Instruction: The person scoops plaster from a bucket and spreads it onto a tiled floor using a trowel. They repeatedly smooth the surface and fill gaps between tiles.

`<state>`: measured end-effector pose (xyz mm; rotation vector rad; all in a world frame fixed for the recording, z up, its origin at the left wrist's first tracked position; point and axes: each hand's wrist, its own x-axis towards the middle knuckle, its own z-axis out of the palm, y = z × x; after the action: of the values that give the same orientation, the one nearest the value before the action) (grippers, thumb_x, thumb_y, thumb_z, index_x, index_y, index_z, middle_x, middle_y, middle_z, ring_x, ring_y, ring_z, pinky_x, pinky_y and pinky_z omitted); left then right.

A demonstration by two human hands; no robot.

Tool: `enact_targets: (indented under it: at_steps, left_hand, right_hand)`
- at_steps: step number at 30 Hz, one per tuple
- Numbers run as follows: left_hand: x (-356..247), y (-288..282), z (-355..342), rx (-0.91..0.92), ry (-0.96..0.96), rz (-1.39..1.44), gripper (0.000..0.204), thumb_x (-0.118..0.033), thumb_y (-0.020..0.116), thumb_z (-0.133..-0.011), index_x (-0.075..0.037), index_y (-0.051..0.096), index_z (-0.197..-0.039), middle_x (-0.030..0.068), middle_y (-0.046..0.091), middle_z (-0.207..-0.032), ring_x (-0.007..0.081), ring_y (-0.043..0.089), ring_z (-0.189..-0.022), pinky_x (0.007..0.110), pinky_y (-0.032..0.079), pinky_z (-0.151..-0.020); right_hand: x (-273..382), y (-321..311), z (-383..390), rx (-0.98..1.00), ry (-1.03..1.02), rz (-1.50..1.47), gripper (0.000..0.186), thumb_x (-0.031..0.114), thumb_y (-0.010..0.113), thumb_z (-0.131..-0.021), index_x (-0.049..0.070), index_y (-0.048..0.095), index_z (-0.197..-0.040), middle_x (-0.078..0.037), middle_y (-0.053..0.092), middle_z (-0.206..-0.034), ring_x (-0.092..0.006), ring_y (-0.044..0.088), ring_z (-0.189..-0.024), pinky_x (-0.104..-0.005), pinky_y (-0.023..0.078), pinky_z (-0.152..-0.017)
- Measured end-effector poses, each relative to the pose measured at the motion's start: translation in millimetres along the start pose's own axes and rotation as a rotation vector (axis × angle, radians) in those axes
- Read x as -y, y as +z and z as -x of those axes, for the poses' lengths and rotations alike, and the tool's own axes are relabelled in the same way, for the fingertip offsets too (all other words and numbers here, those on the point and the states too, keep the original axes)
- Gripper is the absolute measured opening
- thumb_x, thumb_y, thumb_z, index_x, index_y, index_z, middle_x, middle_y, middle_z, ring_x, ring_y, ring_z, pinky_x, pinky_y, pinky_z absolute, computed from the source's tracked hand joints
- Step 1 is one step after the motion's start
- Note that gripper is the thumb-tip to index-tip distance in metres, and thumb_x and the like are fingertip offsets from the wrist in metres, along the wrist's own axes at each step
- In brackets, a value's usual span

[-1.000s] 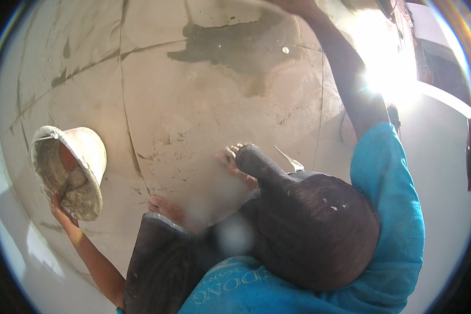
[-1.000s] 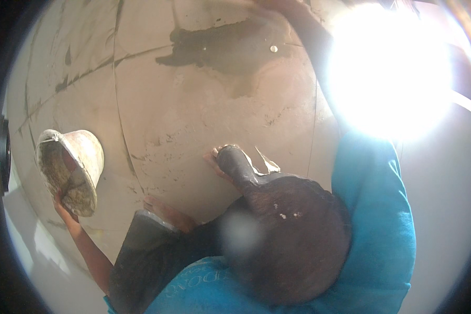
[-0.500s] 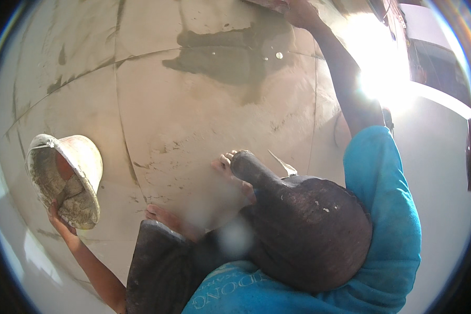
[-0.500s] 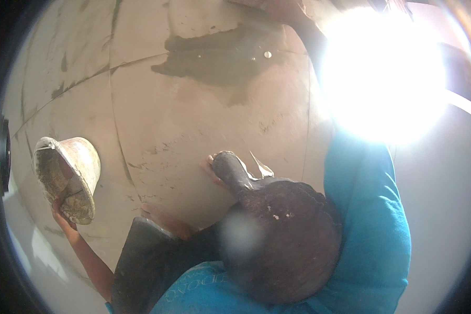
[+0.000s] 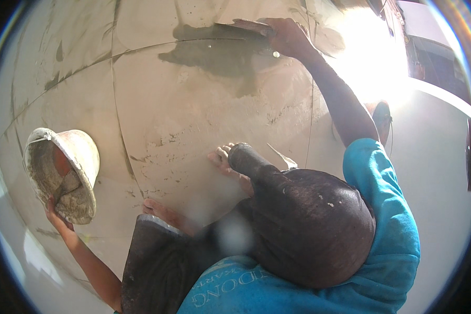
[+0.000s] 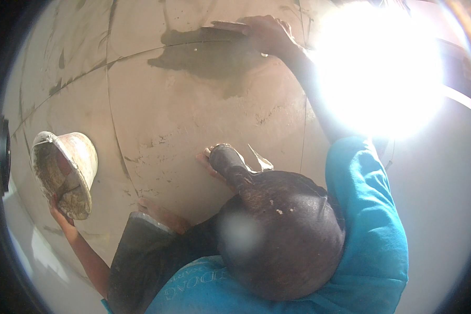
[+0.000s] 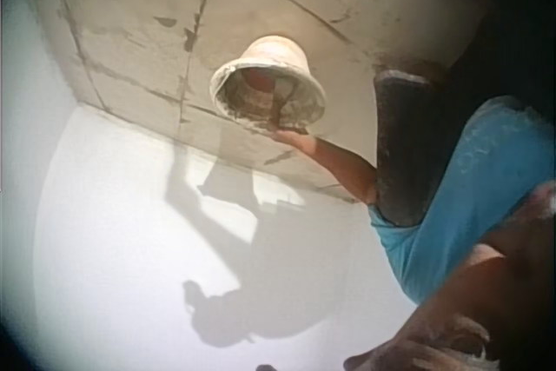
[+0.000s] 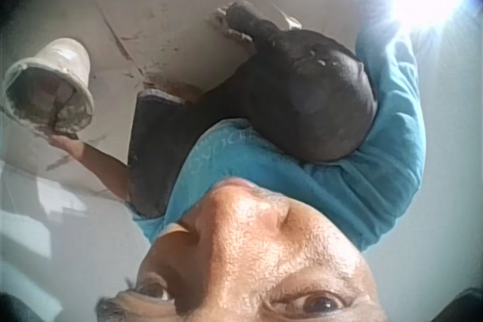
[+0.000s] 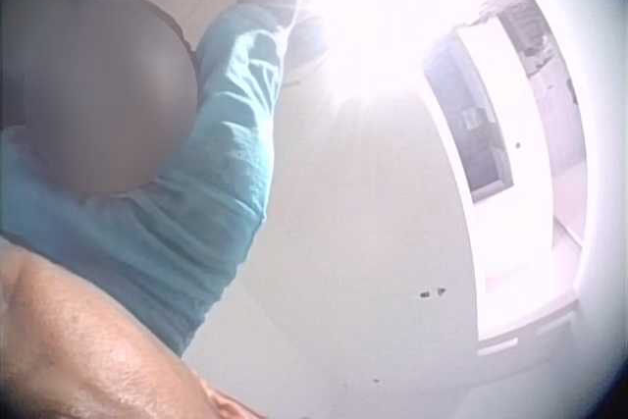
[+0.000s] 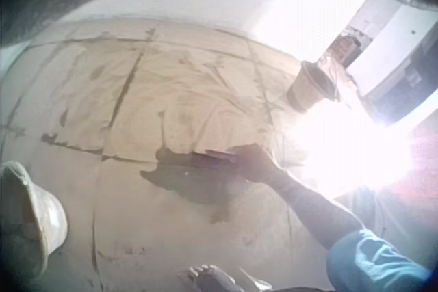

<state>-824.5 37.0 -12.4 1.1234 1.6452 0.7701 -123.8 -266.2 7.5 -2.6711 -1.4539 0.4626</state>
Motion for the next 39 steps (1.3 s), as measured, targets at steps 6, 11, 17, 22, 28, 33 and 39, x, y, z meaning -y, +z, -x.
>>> enact_targets:
  at_steps: [6,11,17,22,28,33,39]
  left_hand:
    - [4.8,-7.3,-4.6,0.024,0.000,-0.014,0.058,-0.029,0.063,-0.084,0.008,0.050,-0.127,0.0190,0.056,-0.122,0.0281,0.055,-0.112,0.038,0.043,-0.097]
    - [2.6,-6.7,-1.7,-0.054,0.030,-0.034,0.058,-0.029,0.065,-0.083,0.008,0.052,-0.125,0.0194,0.056,-0.120,0.0282,0.056,-0.110,0.039,0.043,-0.096]
    - [-9.2,12.1,7.4,0.103,-0.072,0.054,0.062,-0.027,0.066,-0.082,0.007,0.045,-0.129,0.0196,0.055,-0.121,0.0298,0.057,-0.107,0.039,0.046,-0.092]
    - [-5.2,8.3,8.2,0.088,-0.060,0.110,0.060,-0.029,0.066,-0.082,0.008,0.049,-0.126,0.0193,0.054,-0.121,0.0298,0.057,-0.106,0.039,0.046,-0.091]
    - [-7.1,5.2,9.4,0.044,-0.018,-0.016,0.060,-0.032,0.067,-0.082,0.008,0.052,-0.123,0.0195,0.054,-0.121,0.0295,0.056,-0.108,0.039,0.043,-0.094]
    - [-3.9,4.3,4.4,0.059,-0.013,0.040,0.061,-0.031,0.068,-0.081,0.009,0.051,-0.124,0.0195,0.054,-0.122,0.0293,0.055,-0.110,0.038,0.043,-0.094]
    - [0.1,3.1,1.5,0.052,-0.014,-0.021,0.064,-0.030,0.067,-0.082,0.008,0.046,-0.128,0.0194,0.054,-0.123,0.0295,0.055,-0.109,0.039,0.043,-0.095]
  right_hand:
    - [26.4,-13.6,14.4,0.082,0.116,0.047,0.031,0.019,0.051,-0.089,0.015,0.063,-0.117,-0.015,0.068,-0.095,-0.0281,0.066,-0.091,-0.0396,0.050,-0.083]
    - [-29.2,-14.2,11.4,-0.148,-0.113,0.182,0.031,0.021,0.052,-0.088,0.011,0.062,-0.116,-0.014,0.068,-0.098,-0.0273,0.066,-0.093,-0.0389,0.050,-0.081]
    - [-180.5,12.7,-19.3,-0.387,0.473,0.071,0.035,0.027,0.054,-0.086,0.008,0.062,-0.115,-0.014,0.068,-0.098,-0.0264,0.066,-0.093,-0.0382,0.050,-0.081]
    - [-145.6,35.7,-7.0,-0.309,0.494,0.041,0.038,0.029,0.055,-0.085,0.008,0.061,-0.115,-0.013,0.068,-0.098,-0.0262,0.066,-0.093,-0.0380,0.050,-0.081]
    - [-11.6,-1.6,29.6,-0.185,0.354,-0.241,0.039,0.031,0.054,-0.084,0.008,0.061,-0.116,-0.014,0.068,-0.095,-0.0283,0.067,-0.088,-0.0407,0.051,-0.080]
    - [52.6,-32.1,29.8,0.129,0.328,-0.023,0.062,0.013,0.048,-0.090,0.037,0.031,-0.145,0.003,0.060,-0.125,-0.0177,0.062,-0.099,-0.0321,0.053,-0.081]
    - [3.8,-5.6,79.8,0.017,-0.046,-0.078,0.038,0.000,0.050,-0.083,0.013,0.061,-0.116,-0.014,0.065,-0.108,-0.0297,0.063,-0.095,-0.0413,0.049,-0.083]
